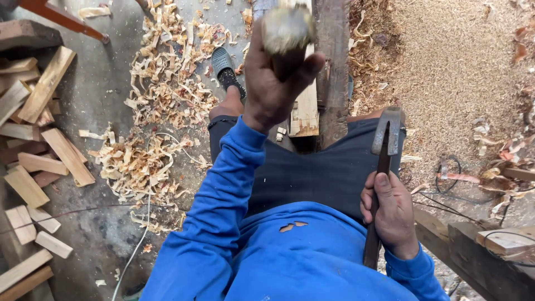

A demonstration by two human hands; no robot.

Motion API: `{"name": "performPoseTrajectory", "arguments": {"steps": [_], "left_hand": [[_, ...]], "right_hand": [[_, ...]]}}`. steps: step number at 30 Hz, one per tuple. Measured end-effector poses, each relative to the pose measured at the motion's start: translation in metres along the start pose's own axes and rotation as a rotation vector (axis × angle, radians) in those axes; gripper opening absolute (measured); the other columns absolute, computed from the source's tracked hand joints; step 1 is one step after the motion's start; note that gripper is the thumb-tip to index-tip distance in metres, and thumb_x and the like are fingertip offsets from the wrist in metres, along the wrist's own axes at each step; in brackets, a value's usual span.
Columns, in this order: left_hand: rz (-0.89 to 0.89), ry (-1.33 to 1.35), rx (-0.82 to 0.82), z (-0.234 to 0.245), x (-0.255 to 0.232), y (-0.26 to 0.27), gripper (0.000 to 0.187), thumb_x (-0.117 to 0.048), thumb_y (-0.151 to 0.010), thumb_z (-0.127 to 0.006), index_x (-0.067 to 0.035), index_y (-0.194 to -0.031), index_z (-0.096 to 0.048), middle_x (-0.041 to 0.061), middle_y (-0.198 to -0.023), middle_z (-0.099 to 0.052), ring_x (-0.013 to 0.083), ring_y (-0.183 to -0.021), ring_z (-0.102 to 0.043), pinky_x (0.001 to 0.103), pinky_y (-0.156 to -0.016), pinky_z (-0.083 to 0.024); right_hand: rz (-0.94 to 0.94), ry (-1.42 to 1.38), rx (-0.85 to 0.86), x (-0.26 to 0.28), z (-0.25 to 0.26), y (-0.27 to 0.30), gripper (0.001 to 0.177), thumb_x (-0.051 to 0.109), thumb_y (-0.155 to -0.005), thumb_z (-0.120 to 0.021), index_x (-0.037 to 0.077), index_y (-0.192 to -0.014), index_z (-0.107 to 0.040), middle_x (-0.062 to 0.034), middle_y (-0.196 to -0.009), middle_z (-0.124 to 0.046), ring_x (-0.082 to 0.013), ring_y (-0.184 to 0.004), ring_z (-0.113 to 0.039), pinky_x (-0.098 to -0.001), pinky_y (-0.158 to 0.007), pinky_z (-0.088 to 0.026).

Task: Chiseling a groove into a wooden beam using a chisel and a hammer.

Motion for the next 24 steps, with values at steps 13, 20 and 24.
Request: {"name": "performPoseTrajectory", "arguments": {"steps": [13, 20, 24], "left_hand": [[0.177, 0.047, 0.147, 0.003, 0.046, 0.042, 0.045, -0.02, -0.097, -0.081, -0.008, -0.13, -0.052, 0.003, -0.115, -0.063, 0.0147, -0.106, -0.062, 0.029, -0.097, -0.052], [0.033, -0.207, 0.188, -0.002, 0.021, 0.042, 0.03, -0.02, -0.102, -0.076, -0.004, -0.116, -0.054, 0.004, -0.094, -0.059, 0.012, -0.08, -0.059, 0.025, -0.073, -0.049], [0.041, -0.26, 0.2, -0.014, 0.014, 0.041, 0.031, -0.02, -0.102, -0.074, -0.005, -0.114, -0.049, 0.003, -0.095, -0.057, 0.0116, -0.08, -0.059, 0.025, -0.073, -0.049]], "right_hand": [[-0.011, -0.141, 0.028, -0.018, 0.005, 0.006, 0.04, 0.044, -0.105, -0.046, 0.005, -0.097, -0.052, -0.0033, -0.063, -0.049, -0.0094, -0.044, -0.046, -0.0233, -0.041, -0.039], [-0.004, -0.159, 0.032, -0.021, 0.004, 0.005, 0.04, 0.043, -0.106, -0.046, 0.005, -0.097, -0.052, -0.0031, -0.063, -0.049, -0.0087, -0.043, -0.045, -0.0227, -0.04, -0.038], [-0.009, -0.157, 0.046, -0.021, 0.004, 0.005, 0.039, 0.042, -0.106, -0.046, 0.005, -0.097, -0.052, -0.0031, -0.063, -0.05, -0.0086, -0.043, -0.045, -0.0226, -0.04, -0.038]]}}
Point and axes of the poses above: each hand's wrist, its own y-axis away from the middle knuckle, its own z-axis out of the back of the hand, x = y × z, the point moved 6 cm from there along -y, towards the middle knuckle
